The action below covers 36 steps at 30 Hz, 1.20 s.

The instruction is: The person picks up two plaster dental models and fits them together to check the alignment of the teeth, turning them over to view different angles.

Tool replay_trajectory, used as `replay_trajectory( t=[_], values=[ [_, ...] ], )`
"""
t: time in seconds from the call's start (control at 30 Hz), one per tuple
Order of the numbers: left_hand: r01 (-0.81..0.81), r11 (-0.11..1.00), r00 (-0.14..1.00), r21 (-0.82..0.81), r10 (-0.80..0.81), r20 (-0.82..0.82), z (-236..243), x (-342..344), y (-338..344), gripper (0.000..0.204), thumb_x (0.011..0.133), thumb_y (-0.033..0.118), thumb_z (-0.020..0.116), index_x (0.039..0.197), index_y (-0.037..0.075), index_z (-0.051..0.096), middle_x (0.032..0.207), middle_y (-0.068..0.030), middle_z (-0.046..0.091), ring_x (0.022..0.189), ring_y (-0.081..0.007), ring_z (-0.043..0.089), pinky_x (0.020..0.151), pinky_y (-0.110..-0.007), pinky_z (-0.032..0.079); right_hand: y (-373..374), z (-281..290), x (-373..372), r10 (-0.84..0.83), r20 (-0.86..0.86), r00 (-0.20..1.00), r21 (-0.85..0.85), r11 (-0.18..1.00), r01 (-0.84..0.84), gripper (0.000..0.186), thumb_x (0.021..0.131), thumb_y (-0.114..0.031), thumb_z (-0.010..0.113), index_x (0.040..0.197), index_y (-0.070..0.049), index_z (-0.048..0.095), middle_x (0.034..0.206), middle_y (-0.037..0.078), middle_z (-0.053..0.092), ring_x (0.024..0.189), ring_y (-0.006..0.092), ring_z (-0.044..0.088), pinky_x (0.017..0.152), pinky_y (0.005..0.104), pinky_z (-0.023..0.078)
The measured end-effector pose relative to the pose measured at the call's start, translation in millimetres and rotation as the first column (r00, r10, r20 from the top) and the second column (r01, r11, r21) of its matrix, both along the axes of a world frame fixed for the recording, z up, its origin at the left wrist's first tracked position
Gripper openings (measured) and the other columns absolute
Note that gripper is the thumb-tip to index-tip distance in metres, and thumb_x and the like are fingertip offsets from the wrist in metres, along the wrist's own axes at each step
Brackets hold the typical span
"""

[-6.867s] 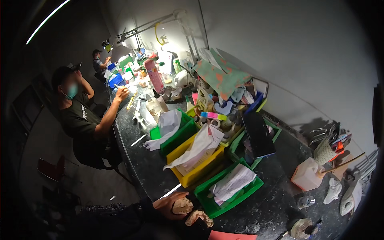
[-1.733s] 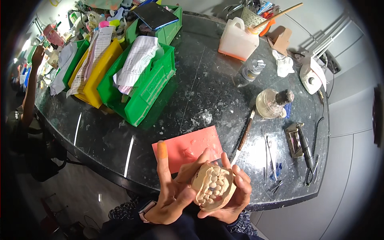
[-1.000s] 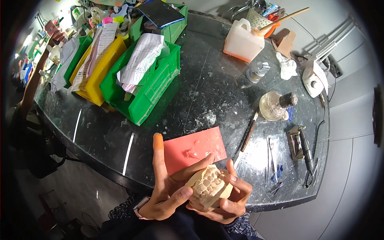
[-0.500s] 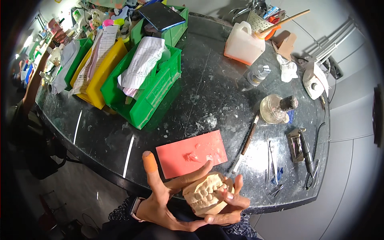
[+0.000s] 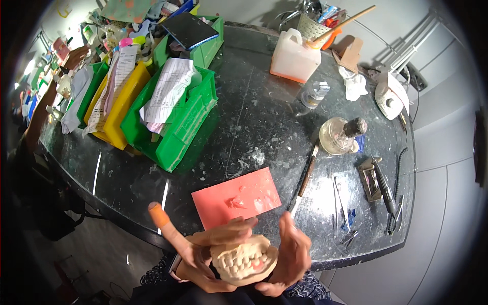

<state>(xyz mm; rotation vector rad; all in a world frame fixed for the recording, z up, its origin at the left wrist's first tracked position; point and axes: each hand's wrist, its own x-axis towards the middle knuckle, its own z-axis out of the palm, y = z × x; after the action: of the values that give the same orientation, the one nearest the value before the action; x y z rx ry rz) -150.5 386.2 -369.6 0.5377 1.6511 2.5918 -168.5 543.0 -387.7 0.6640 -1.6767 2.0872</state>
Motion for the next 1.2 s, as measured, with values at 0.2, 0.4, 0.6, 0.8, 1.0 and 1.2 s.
replay_trajectory(
  t=[0.2, 0.4, 0.6, 0.8, 1.0, 1.2],
  values=[
    [-0.025, 0.997, 0.987, -0.069, 0.014, -0.161, 3.9, -1.1, 7.3, 0.069, 0.064, 0.012, 0.077, 0.126, 0.005, 0.047, 0.132, -0.0163, 0.044, 0.132, -0.0258, 0.028, 0.111, -0.041, 0.01, 19.4, 30.2, -24.2, 0.325, 0.112, 0.939, 0.284, 0.895, -0.343, 0.091, 0.05, -0.048, 0.084, 0.116, 0.002, 0.048, 0.106, 0.018, 0.056, 0.11, 0.0355, 0.051, 0.098, 0.05, 0.029],
    [0.109, 0.99, 0.965, -0.085, -0.126, -0.229, 6.1, -12.5, 0.8, 0.068, 0.063, 0.01, 0.077, 0.125, 0.004, 0.048, 0.134, -0.0089, 0.044, 0.132, -0.031, 0.027, 0.11, -0.044, 0.01, 19.9, 29.3, -23.0, 0.272, 0.135, 0.953, 0.243, 0.923, -0.298, 0.073, 0.052, -0.044, 0.084, 0.106, -0.001, 0.06, 0.1, 0.014, 0.06, 0.099, 0.0268, 0.058, 0.095, 0.0445, 0.032],
    [0.112, 0.965, 0.919, -0.239, -0.192, -0.344, -38.4, 3.1, -5.8, 0.073, 0.063, 0.008, 0.077, 0.128, 0.002, 0.044, 0.132, -0.0075, 0.046, 0.132, -0.0315, 0.026, 0.11, -0.047, 0.012, 16.4, 22.1, -18.5, 0.261, 0.057, 0.964, 0.211, 0.94, -0.267, 0.067, 0.054, -0.04, 0.084, 0.105, -0.003, 0.061, 0.097, 0.011, 0.062, 0.094, 0.0243, 0.059, 0.093, 0.0425, 0.033],
    [0.112, 0.983, 0.983, -0.147, -0.131, -0.128, 7.8, -2.6, 2.9, 0.078, 0.065, 0.005, 0.074, 0.132, 0.001, 0.036, 0.134, -0.0092, 0.043, 0.131, -0.0274, 0.029, 0.109, -0.044, 0.021, 16.3, 19.5, -15.5, 0.242, 0.081, 0.967, 0.187, 0.949, -0.253, 0.064, 0.055, -0.04, 0.084, 0.102, -0.002, 0.062, 0.096, 0.009, 0.063, 0.091, 0.0241, 0.06, 0.094, 0.0422, 0.033],
    [0.112, 0.975, 0.969, -0.192, -0.15, -0.195, 5.8, -5.3, 3.9, 0.108, 0.066, 0.005, 0.075, 0.141, 0.015, -0.003, 0.134, -0.0118, 0.042, 0.13, -0.0283, 0.031, 0.107, -0.039, 0.028, 16.3, 23.0, -16.4, 0.242, 0.069, 0.968, 0.173, 0.953, -0.251, 0.065, 0.054, -0.036, 0.086, 0.101, 0.0, 0.061, 0.095, 0.012, 0.062, 0.091, 0.0237, 0.06, 0.092, 0.0411, 0.038],
    [-0.197, 0.972, 0.971, 0.125, 0.211, -0.109, -11.4, 9.1, 17.9, 0.12, 0.074, 0.006, 0.07, 0.13, 0.03, -0.034, 0.119, -0.0208, 0.05, 0.108, -0.0341, 0.052, 0.098, -0.048, 0.039, 23.1, 29.5, -17.1, 0.245, 0.142, 0.959, 0.151, 0.952, -0.266, 0.069, 0.05, -0.03, 0.088, 0.103, 0.004, 0.058, 0.1, 0.017, 0.06, 0.098, 0.0255, 0.059, 0.096, 0.0435, 0.039]
  ],
)
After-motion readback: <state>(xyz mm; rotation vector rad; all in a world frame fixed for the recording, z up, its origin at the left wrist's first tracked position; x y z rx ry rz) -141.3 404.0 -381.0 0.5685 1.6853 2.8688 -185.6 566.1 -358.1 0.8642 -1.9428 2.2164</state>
